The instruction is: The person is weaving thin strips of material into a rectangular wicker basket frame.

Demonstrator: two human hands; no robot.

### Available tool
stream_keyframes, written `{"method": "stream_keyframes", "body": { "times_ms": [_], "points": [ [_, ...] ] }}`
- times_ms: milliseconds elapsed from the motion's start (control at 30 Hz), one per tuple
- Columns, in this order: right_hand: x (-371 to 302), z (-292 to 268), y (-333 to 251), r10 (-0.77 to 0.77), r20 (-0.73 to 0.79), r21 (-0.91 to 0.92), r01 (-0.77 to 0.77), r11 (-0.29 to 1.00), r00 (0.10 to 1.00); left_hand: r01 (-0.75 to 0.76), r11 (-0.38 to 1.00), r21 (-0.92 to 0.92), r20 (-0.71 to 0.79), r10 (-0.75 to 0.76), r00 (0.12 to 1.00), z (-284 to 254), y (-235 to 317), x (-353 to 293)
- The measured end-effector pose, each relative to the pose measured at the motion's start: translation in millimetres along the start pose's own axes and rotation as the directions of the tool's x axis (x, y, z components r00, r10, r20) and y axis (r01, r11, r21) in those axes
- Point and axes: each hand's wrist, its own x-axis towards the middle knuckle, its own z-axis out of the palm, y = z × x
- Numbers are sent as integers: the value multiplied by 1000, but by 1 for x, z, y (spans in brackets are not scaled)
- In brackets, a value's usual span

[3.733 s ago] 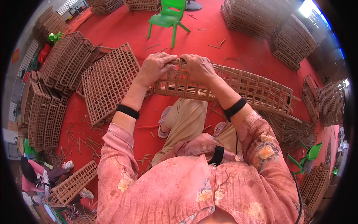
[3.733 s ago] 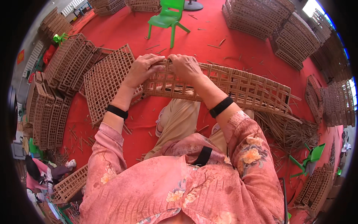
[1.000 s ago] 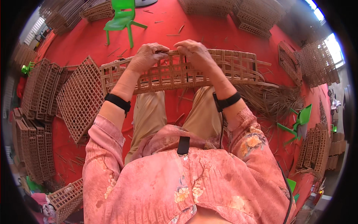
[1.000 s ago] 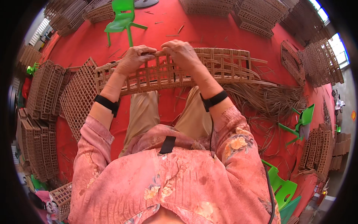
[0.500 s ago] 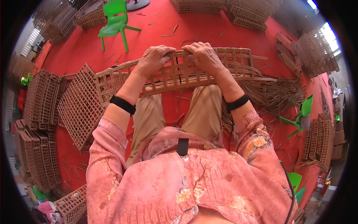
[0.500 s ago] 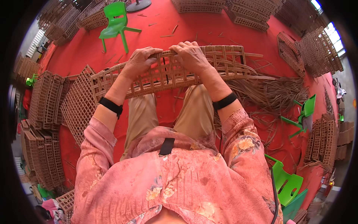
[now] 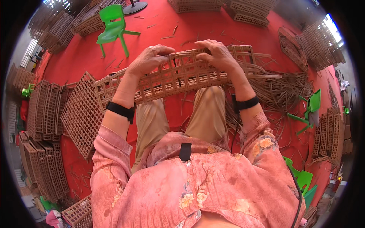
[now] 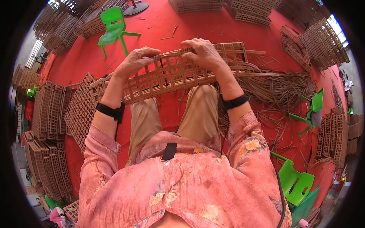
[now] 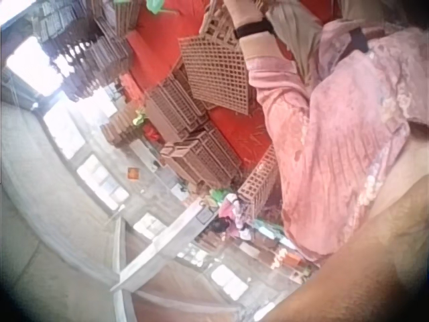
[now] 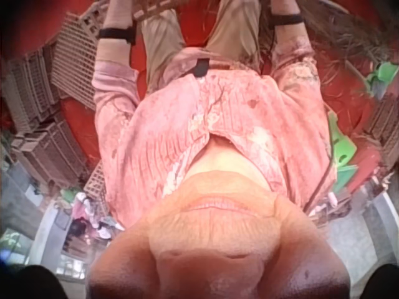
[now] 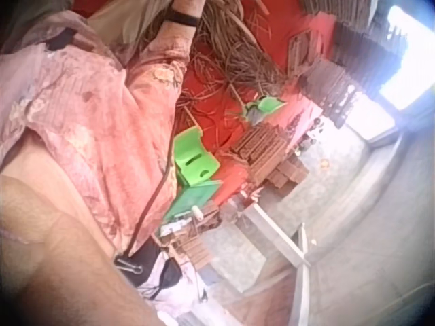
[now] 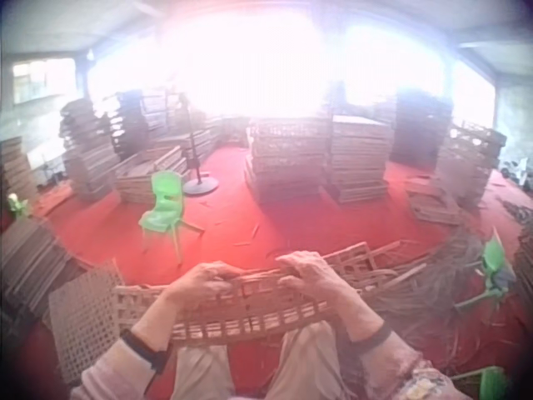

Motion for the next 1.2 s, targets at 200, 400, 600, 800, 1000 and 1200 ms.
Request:
{"method": "stream_keyframes", "body": {
  "times_ms": [200,400,600,800,1000,1200],
  "points": [
    [-9,-10,11,-39,107,-126,53,991,993,-139,892,431,-97,198,975,45,23,18],
    [-7,2,11,-126,33,-246,130,961,992,-164,779,605,-87,270,959,57,29,25],
    [2,1,23,-64,70,21,62,998,996,-204,832,516,-180,338,924,62,20,29],
    [-18,-30,28,33,11,-169,-30,985,999,-105,902,420,-155,185,970,57,27,39],
    [-20,-35,42,7,79,-95,0,995,997,-139,869,476,-52,186,981,85,40,66],
    [-27,-40,56,-108,18,-160,110,981,994,-118,791,600,-95,217,972,103,42,76]
  ]
}}
